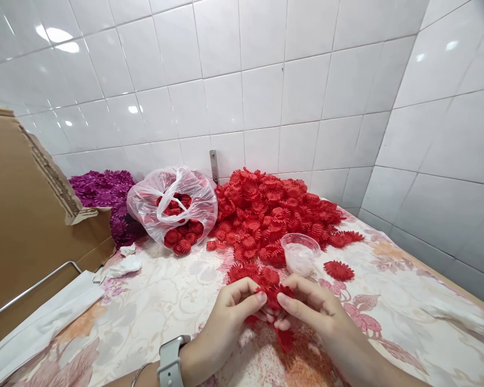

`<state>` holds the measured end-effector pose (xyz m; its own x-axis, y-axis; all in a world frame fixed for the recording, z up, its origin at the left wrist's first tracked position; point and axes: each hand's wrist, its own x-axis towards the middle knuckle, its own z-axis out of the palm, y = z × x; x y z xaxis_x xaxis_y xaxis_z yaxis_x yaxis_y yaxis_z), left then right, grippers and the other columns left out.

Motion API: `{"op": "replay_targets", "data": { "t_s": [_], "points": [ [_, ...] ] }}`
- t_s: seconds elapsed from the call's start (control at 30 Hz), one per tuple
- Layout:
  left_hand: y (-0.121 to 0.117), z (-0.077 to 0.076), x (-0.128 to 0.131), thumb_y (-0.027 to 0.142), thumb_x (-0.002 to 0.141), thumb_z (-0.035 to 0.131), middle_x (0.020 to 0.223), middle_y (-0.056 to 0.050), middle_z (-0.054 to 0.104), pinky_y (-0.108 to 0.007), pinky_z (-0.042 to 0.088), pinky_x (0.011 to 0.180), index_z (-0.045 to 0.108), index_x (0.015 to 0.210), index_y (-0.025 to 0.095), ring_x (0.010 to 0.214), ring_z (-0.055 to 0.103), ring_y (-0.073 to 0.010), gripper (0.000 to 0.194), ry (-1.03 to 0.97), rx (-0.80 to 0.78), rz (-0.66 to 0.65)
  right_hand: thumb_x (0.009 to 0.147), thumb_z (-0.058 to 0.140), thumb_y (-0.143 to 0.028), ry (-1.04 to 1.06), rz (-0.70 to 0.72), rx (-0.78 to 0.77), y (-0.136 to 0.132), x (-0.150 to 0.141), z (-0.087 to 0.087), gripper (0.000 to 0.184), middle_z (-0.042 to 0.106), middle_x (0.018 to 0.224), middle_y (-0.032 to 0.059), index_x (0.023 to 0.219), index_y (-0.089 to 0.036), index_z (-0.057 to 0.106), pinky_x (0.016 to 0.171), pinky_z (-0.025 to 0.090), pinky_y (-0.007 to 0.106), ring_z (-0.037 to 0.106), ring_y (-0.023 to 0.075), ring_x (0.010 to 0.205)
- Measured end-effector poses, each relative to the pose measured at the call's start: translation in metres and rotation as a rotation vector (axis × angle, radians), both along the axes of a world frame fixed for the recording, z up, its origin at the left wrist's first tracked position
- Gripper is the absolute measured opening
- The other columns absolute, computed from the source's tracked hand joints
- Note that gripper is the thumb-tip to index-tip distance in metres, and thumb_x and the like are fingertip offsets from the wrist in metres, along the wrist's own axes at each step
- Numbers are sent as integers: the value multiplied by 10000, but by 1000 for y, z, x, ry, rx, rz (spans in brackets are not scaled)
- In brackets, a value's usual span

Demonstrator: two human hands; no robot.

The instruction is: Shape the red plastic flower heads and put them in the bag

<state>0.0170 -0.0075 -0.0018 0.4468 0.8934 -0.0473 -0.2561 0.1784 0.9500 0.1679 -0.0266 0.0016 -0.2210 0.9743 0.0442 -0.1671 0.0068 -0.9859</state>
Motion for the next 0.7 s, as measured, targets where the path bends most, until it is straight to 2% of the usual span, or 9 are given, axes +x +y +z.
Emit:
{"op": "replay_targets", "data": {
  "t_s": [0.1,0.33,0.47,0.57,0.63,0.7],
  "points": [
    [0,1,1,313,693,659,652,-1,606,-211,403,626,585,694,152,625,562,-119,177,-9,-15,20,754,627,-354,26,-23,-12,1,0,-1,163,585,741,-22,723,-195,605,637,500,227,560,118,617],
    [5,-4,-1,279,700,641,692,8,591,-259,429,734,509,659,169,705,590,-145,177,-60,-24,54,781,618,-339,109,-55,-58,3,4,-6,149,599,789,-7,767,-194,588,756,511,272,625,160,769],
    [8,-3,-3,245,738,551,754,-14,610,-280,424,776,513,681,176,760,572,-157,97,-48,62,144,781,622,-341,167,-118,-71,5,6,-3,150,608,821,-3,797,-202,567,769,512,273,638,163,805],
    [11,-5,-5,199,720,559,835,-27,608,-277,410,755,462,663,185,807,551,-168,113,40,197,183,761,632,-389,45,-142,-43,6,5,0,201,594,797,-5,784,-204,557,693,533,268,636,170,784],
    [13,-8,-7,124,668,570,883,-15,578,-265,392,757,414,641,193,849,525,-168,173,112,337,267,750,634,-406,-40,-149,-12,6,5,0,219,584,744,-17,772,-202,558,634,537,260,631,157,708],
    [15,-11,-9,37,609,511,881,0,544,-258,376,756,405,647,199,847,498,-165,198,217,441,376,756,622,-405,-104,-144,12,7,6,-2,214,581,688,-30,766,-200,563,596,526,252,620,137,618]
  ]
}}
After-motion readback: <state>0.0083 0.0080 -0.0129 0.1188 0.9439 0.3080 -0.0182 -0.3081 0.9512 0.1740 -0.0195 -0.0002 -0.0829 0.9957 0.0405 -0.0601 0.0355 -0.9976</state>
